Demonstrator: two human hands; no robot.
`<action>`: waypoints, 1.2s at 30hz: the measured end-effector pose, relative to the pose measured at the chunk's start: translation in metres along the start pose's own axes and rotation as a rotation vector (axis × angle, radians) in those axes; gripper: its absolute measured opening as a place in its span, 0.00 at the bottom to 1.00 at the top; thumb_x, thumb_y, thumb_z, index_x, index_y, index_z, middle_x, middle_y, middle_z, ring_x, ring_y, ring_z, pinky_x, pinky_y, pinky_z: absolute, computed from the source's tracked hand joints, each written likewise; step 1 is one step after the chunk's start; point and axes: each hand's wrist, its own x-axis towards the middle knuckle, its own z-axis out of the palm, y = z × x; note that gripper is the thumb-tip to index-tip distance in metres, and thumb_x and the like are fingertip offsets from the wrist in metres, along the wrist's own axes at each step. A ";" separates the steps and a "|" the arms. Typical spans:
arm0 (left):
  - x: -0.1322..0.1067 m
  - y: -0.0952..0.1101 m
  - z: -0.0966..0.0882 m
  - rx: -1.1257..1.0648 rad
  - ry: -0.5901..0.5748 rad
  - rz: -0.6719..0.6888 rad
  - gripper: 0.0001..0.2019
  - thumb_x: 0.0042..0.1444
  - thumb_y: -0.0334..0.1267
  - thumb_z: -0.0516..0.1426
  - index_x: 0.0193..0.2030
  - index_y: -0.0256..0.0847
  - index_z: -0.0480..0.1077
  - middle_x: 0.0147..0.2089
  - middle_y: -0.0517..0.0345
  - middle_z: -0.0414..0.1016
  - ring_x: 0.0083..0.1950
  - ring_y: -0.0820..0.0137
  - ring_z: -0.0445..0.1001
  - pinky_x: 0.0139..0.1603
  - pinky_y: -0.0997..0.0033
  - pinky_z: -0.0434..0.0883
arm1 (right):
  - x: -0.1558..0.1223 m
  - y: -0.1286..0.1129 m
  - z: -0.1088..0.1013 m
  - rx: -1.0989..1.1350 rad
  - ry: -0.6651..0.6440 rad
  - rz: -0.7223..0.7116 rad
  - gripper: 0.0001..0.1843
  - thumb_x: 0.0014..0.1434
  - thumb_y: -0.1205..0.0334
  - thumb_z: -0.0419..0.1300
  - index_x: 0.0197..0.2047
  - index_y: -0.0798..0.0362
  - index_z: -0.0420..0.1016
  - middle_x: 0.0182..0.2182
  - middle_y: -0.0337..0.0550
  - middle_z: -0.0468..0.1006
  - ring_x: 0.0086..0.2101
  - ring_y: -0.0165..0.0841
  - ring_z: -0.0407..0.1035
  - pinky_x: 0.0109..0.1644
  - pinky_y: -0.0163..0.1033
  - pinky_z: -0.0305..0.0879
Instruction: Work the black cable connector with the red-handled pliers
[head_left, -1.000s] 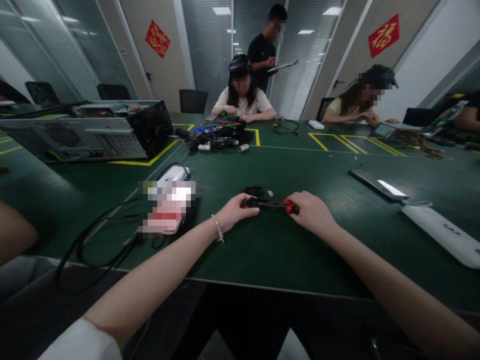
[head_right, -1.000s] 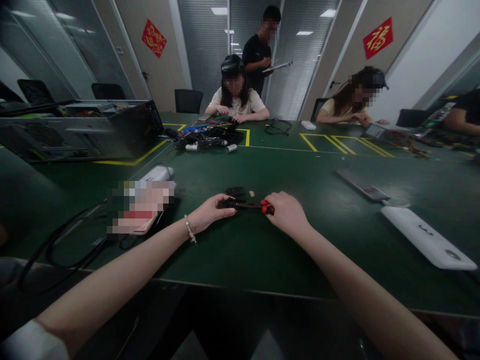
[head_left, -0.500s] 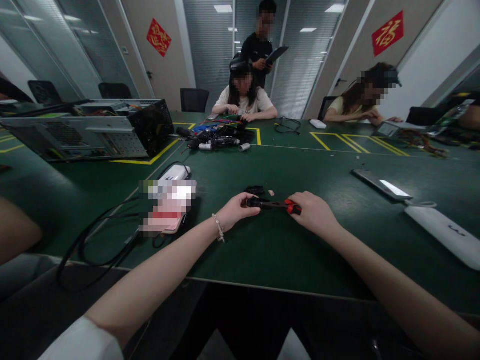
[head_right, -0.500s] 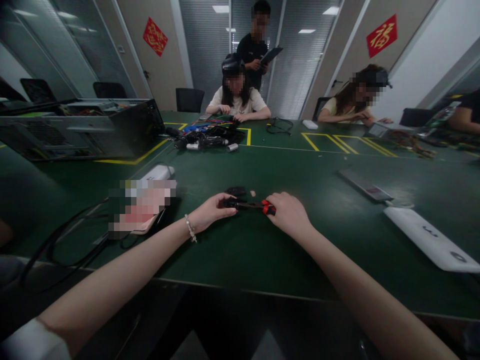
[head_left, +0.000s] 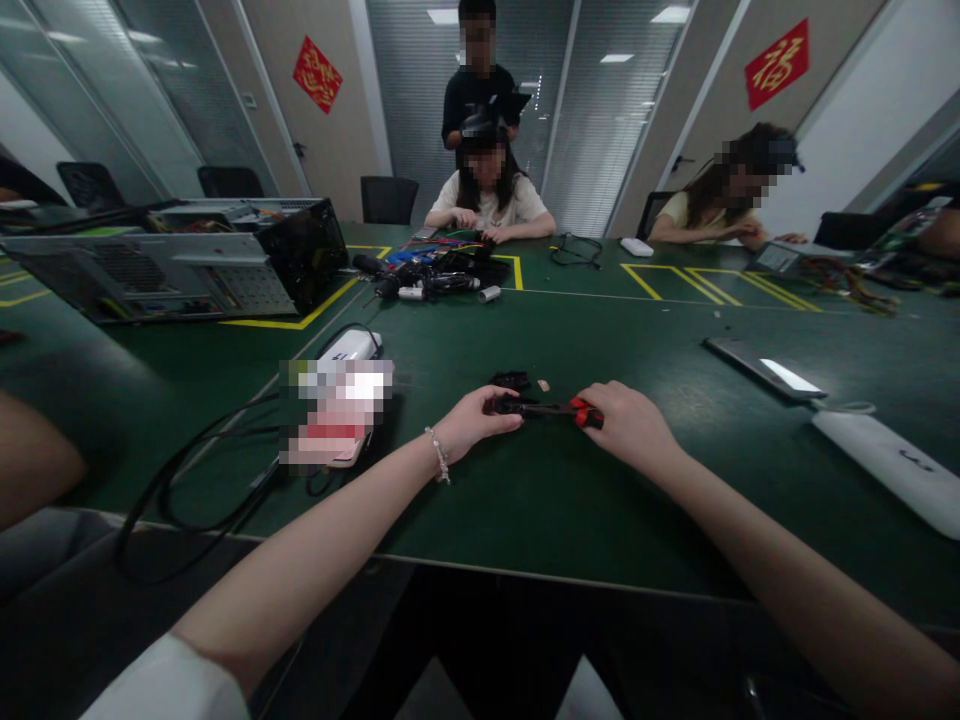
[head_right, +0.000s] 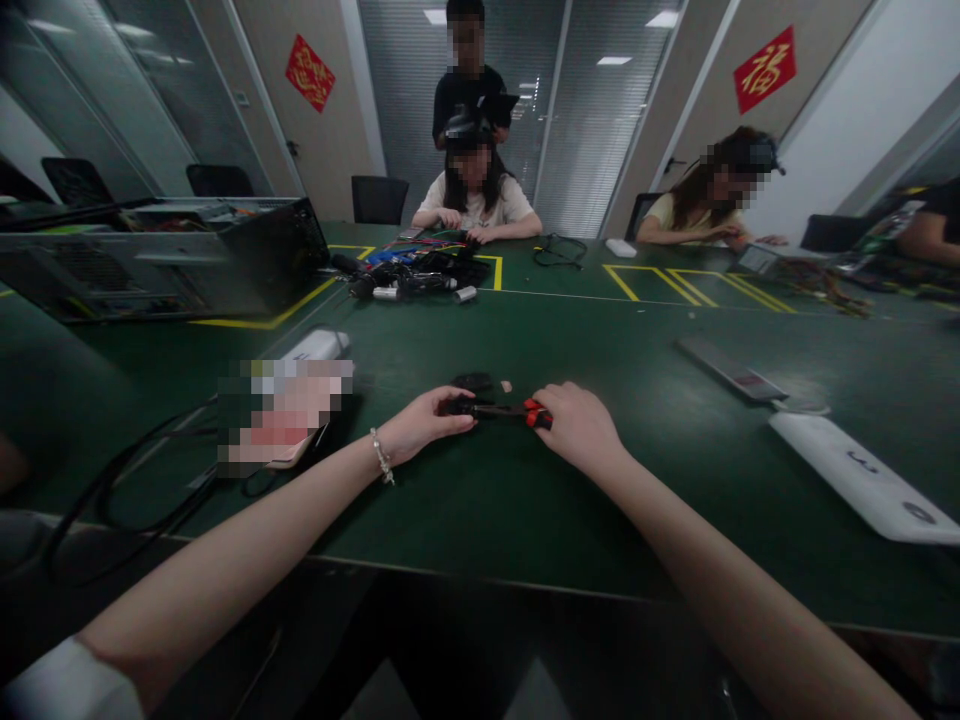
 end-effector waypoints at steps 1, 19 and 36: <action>0.000 0.000 0.000 0.002 -0.002 -0.002 0.21 0.43 0.30 0.63 0.47 0.39 0.67 0.41 0.54 0.70 0.42 0.71 0.71 0.52 0.60 0.66 | 0.000 0.000 0.001 0.010 -0.011 0.012 0.08 0.49 0.62 0.55 0.35 0.52 0.68 0.32 0.43 0.72 0.33 0.34 0.63 0.33 0.39 0.61; -0.001 0.000 0.001 0.095 0.020 0.049 0.22 0.42 0.32 0.63 0.46 0.38 0.67 0.41 0.54 0.69 0.42 0.71 0.70 0.50 0.57 0.65 | 0.000 0.001 0.006 0.071 -0.064 0.040 0.09 0.51 0.60 0.53 0.35 0.51 0.69 0.31 0.43 0.73 0.32 0.34 0.64 0.31 0.38 0.61; -0.005 0.008 0.005 0.004 0.023 -0.009 0.21 0.41 0.27 0.63 0.45 0.37 0.67 0.43 0.53 0.69 0.42 0.72 0.70 0.51 0.59 0.66 | -0.001 0.001 0.005 0.046 -0.038 0.022 0.08 0.51 0.59 0.53 0.35 0.50 0.69 0.30 0.42 0.73 0.31 0.34 0.65 0.32 0.39 0.61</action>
